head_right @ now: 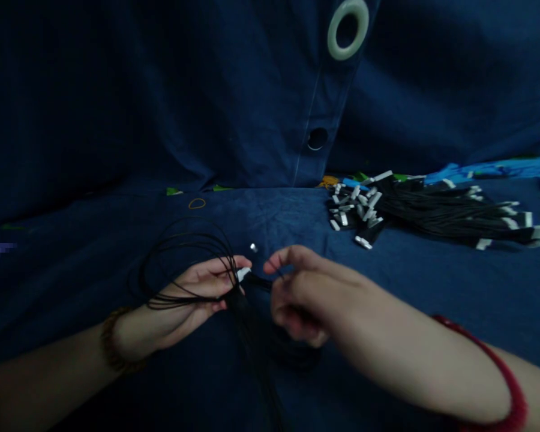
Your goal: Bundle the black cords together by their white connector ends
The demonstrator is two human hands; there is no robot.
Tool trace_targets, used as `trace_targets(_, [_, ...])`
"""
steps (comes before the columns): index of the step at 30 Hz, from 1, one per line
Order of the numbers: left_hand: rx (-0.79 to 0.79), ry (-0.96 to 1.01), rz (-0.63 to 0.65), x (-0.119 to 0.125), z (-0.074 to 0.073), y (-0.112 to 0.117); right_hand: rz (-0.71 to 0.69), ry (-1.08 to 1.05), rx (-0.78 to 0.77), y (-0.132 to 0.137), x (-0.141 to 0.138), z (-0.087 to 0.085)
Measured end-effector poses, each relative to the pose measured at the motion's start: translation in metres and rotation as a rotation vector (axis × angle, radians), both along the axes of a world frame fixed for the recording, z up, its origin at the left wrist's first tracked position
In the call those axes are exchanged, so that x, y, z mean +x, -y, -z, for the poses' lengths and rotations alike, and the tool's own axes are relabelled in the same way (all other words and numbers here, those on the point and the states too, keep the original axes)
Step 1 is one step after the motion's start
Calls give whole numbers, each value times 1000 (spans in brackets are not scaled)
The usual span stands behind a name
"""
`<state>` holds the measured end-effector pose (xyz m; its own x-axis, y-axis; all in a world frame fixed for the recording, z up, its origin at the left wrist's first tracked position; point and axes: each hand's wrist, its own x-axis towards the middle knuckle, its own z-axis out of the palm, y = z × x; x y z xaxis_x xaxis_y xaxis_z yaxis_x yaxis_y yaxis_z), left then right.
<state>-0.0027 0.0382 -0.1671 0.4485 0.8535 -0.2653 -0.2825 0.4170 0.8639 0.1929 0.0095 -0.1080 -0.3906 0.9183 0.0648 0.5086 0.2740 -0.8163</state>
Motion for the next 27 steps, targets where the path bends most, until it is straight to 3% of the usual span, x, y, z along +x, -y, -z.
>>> trace_targets(3, [-3,0,19,-1,-1,0,-101,58,-124,8,-10,12])
trace_targets(7, [-23,32,18,-2,-1,1,-44,212,-44,12,-13,19])
trace_targets(13, [-35,49,-31,-2,-3,1,69,204,15,17,-14,19])
trace_targets(18, [-53,43,-53,-1,-6,2,76,240,144,20,-13,21])
trace_targets(27, [-33,37,12,-2,-6,2,84,211,183,19,-15,20])
